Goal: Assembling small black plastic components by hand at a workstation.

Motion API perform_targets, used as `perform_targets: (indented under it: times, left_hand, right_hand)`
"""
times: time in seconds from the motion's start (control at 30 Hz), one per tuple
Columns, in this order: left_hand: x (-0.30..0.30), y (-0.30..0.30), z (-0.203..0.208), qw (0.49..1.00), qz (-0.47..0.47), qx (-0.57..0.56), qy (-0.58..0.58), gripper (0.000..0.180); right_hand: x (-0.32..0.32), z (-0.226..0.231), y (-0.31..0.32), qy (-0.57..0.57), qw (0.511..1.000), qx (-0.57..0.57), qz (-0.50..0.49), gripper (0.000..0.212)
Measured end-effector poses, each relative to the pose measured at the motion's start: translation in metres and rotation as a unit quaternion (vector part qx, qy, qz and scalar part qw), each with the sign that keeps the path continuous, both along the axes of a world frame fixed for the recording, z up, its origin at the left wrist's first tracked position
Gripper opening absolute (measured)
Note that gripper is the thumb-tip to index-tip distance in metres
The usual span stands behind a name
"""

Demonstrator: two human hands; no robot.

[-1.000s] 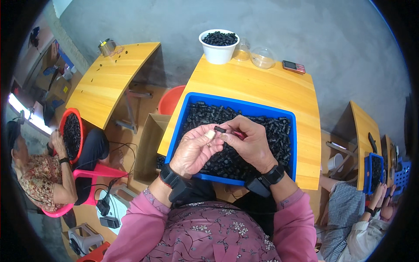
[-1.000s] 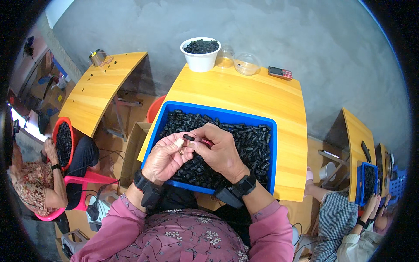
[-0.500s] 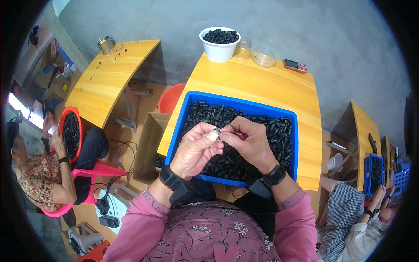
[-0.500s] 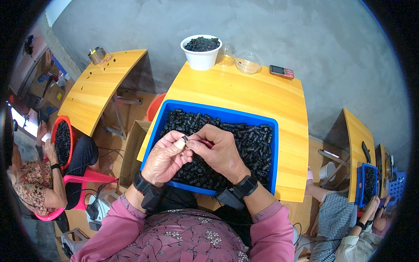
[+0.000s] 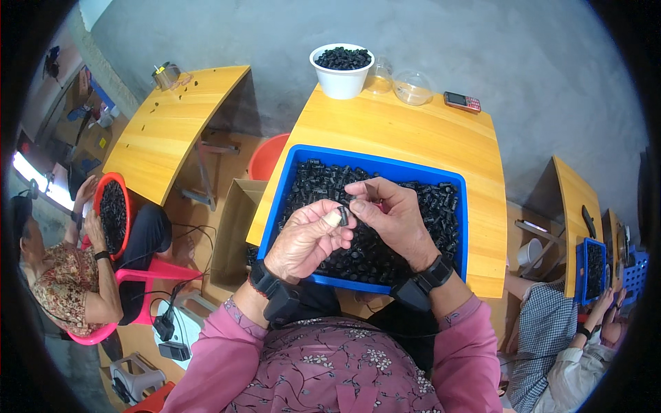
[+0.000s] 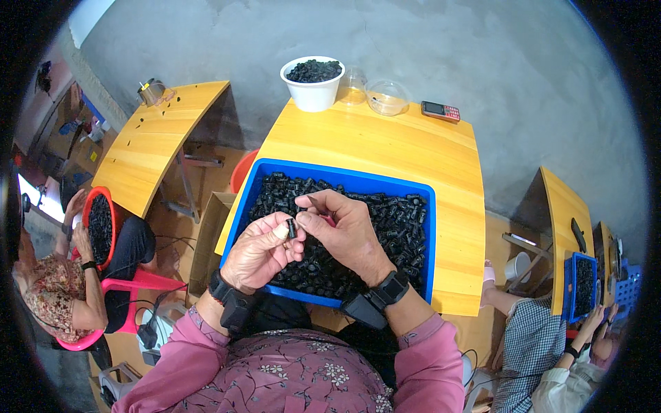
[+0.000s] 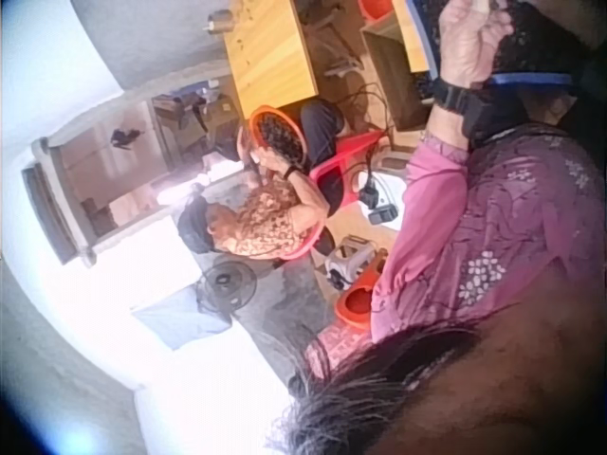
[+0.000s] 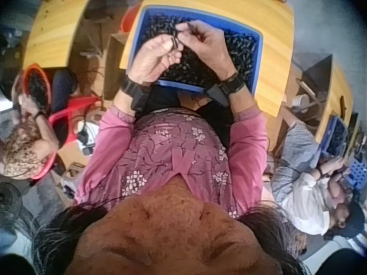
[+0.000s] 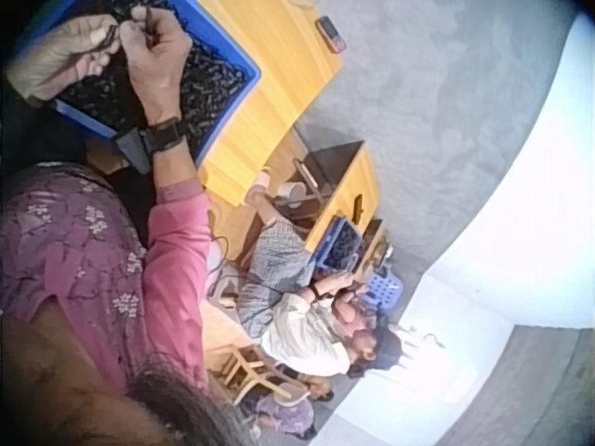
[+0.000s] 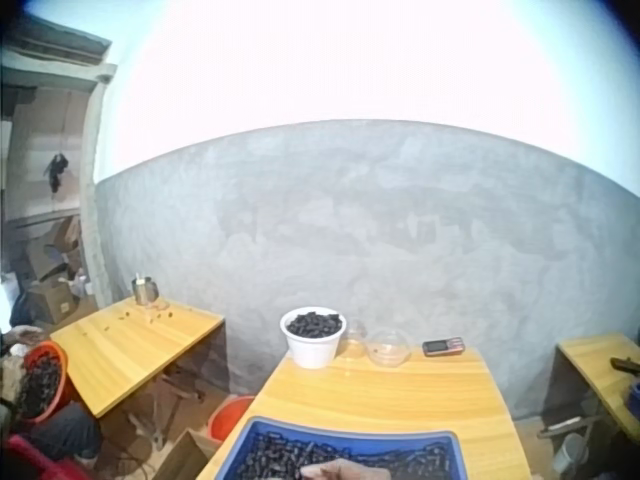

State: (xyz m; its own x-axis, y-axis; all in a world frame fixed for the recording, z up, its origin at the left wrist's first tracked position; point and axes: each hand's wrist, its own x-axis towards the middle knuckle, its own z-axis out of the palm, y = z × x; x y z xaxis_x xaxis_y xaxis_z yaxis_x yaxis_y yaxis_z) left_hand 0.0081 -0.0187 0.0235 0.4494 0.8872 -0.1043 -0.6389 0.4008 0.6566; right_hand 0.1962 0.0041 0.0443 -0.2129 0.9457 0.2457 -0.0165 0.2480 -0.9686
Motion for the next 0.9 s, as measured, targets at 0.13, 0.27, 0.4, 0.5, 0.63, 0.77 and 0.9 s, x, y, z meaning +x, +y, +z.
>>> perform_targets:
  times: [0.13, 0.27, 0.4, 0.5, 0.63, 0.77, 0.9]
  left_hand:
    - [0.004, -0.002, 0.009, 0.999, -0.021, -0.021, -0.024, 0.017]
    - [-0.001, 0.002, -0.002, 0.998, -0.042, -0.029, -0.024, 0.014]
    - [0.000, 0.001, 0.001, 1.000, -0.004, 0.005, 0.003, 0.011]
    - [0.000, 0.000, -0.002, 1.000, 0.000, 0.015, 0.009, 0.009]
    - [-0.003, 0.004, -0.006, 0.999, 0.003, -0.036, -0.037, 0.009]
    - [-0.001, 0.003, -0.004, 0.996, 0.009, -0.055, -0.069, 0.010]
    - [-0.001, 0.002, -0.004, 0.998, 0.006, -0.049, -0.051, 0.009]
  right_hand:
    - [0.003, -0.003, 0.002, -0.038, 0.996, 0.063, 0.059, 0.011]
    - [0.003, 0.001, 0.002, -0.026, 0.996, 0.069, 0.057, 0.010]
    - [0.001, 0.002, 0.001, -0.073, 0.996, 0.057, 0.012, 0.013]
    - [0.001, 0.001, 0.000, -0.080, 0.994, 0.074, 0.001, 0.014]
    - [-0.002, -0.004, 0.001, -0.040, 0.998, 0.057, -0.003, 0.012]
    - [-0.002, 0.002, -0.003, -0.069, 0.990, 0.117, 0.022, 0.023]
    - [0.000, 0.006, -0.003, -0.088, 0.989, 0.119, 0.019, 0.017]
